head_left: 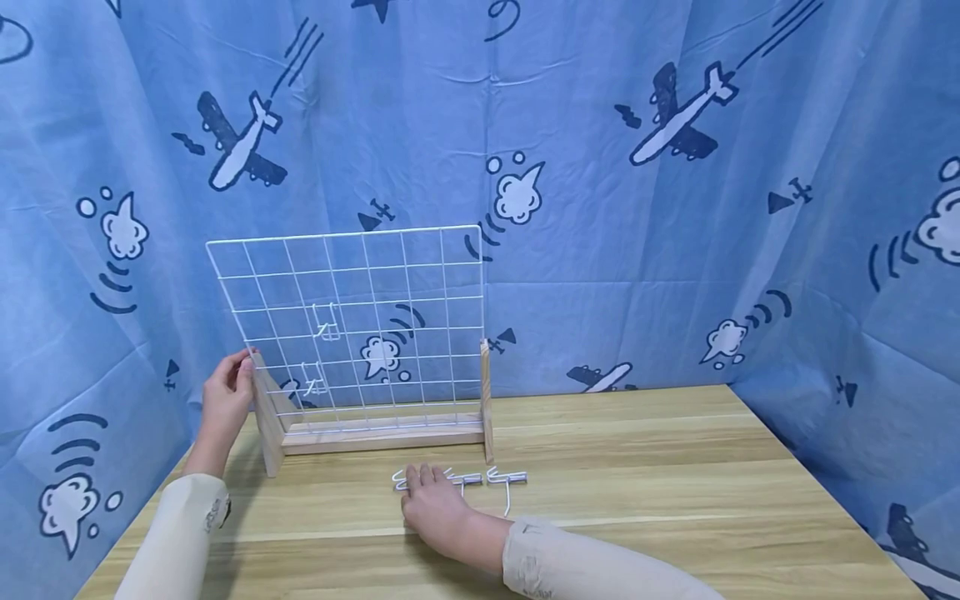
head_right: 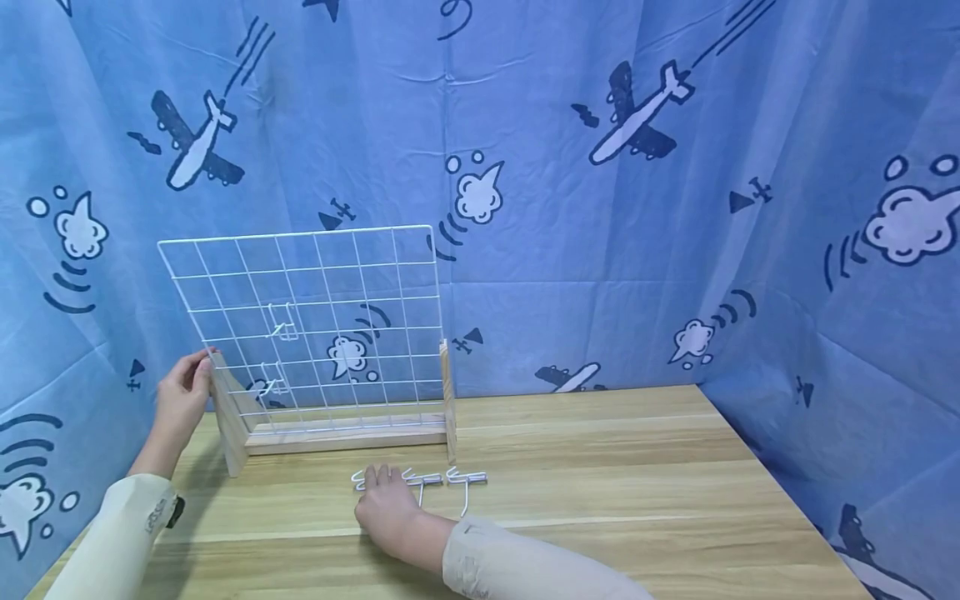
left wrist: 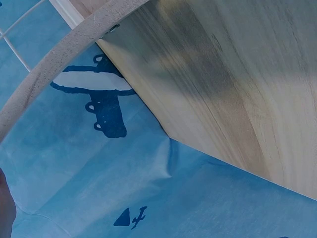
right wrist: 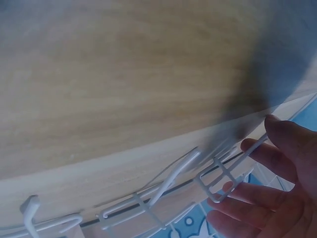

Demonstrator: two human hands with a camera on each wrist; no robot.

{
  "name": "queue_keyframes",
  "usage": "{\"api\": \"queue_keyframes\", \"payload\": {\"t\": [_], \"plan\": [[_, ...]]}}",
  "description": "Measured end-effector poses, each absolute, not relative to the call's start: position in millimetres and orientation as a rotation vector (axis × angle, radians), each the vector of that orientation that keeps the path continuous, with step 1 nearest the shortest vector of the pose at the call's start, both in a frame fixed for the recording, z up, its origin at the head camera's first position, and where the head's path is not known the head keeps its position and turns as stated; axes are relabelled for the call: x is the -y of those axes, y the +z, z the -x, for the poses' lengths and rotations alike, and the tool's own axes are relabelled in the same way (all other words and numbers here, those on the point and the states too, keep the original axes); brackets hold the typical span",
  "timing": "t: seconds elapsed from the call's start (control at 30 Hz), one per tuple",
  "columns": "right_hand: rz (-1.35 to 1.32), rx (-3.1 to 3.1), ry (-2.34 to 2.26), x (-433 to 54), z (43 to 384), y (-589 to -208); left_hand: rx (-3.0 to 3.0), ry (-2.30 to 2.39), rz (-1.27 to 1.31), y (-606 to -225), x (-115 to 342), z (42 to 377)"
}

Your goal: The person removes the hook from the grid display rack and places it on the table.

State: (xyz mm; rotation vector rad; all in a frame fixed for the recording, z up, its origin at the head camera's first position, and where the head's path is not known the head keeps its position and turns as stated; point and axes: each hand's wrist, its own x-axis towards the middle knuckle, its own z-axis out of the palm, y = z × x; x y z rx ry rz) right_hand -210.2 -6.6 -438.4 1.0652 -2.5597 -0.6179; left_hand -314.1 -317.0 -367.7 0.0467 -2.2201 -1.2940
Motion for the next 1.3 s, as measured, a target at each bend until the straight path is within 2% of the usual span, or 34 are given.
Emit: {"api": "queue_keyframes", "payload": {"t": [0.53, 0.97, 1.3], "plan": [[-1.099, 2.53, -0.691, 5, 209, -437, 2.223, -1.306, -0.037, -368, 318, 313], [-1.176, 2.26, -0.455, 2, 218, -427, 2.223, -1.302, -0.05, -368, 318, 314], [-1.125, 2.259, -0.336, 4, 229, -412, 2.248, -1.301, -0.048, -367, 318, 313]]}}
